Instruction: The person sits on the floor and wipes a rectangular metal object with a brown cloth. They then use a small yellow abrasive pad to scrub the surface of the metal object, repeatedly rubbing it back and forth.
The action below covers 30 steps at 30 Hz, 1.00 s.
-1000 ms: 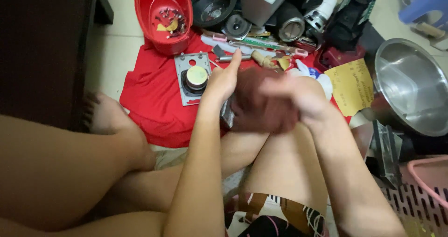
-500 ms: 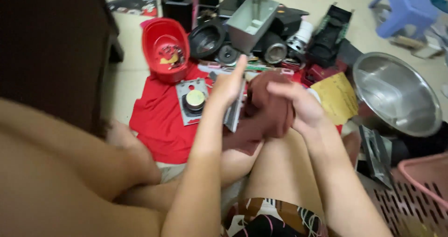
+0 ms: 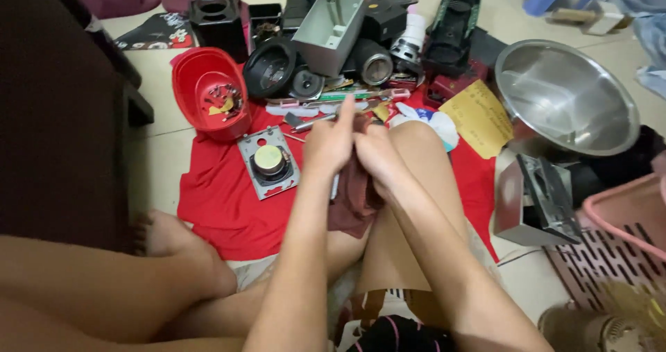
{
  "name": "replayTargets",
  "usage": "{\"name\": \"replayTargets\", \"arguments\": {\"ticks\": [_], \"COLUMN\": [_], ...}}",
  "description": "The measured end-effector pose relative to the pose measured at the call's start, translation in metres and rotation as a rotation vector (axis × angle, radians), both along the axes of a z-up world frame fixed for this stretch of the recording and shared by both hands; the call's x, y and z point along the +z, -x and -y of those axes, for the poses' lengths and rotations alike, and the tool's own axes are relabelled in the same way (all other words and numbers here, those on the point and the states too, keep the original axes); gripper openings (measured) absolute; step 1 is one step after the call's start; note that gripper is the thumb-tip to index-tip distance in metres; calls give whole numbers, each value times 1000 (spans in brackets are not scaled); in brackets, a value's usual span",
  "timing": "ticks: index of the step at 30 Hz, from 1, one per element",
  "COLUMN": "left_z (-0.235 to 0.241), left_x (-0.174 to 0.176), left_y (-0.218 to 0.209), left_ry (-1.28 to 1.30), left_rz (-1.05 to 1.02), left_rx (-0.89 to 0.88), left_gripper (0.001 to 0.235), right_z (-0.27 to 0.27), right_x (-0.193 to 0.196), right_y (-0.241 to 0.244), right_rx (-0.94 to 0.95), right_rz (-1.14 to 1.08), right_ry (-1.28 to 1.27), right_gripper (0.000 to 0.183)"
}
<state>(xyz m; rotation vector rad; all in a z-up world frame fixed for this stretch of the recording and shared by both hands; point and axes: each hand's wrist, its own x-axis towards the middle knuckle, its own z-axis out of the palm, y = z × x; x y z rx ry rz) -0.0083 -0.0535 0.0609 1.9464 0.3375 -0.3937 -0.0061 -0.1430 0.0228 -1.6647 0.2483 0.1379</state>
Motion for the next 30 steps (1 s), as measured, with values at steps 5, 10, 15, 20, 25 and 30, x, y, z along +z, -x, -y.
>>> {"name": "replayTargets", "arguments": {"ticks": [5, 10, 15, 20, 25, 30], "left_z": [-1, 2, 4, 1, -15, -30], "left_x": [18, 12, 15, 11, 18, -2], "left_y": [8, 4, 7, 9, 10, -24], "left_ry": [77, 81, 42, 52, 64, 457], "left_rz": [-4, -30, -3, 18, 98, 114], "left_rx": [45, 20, 48, 165, 304, 611], "left_gripper": [89, 91, 85, 82, 81, 78], "right_z": [-11, -1, -3, 2, 18, 105], "right_x": [28, 9, -2, 26, 40, 6], "right_y": [29, 19, 23, 33, 49, 22], "right_rx": [-101, -22, 94, 212, 163, -22], "right_rz": [167, 218, 204, 61, -154, -159], "right_ry": [-120, 202, 543, 377, -63, -625], "right_gripper": [16, 13, 25, 19, 18, 33]}}
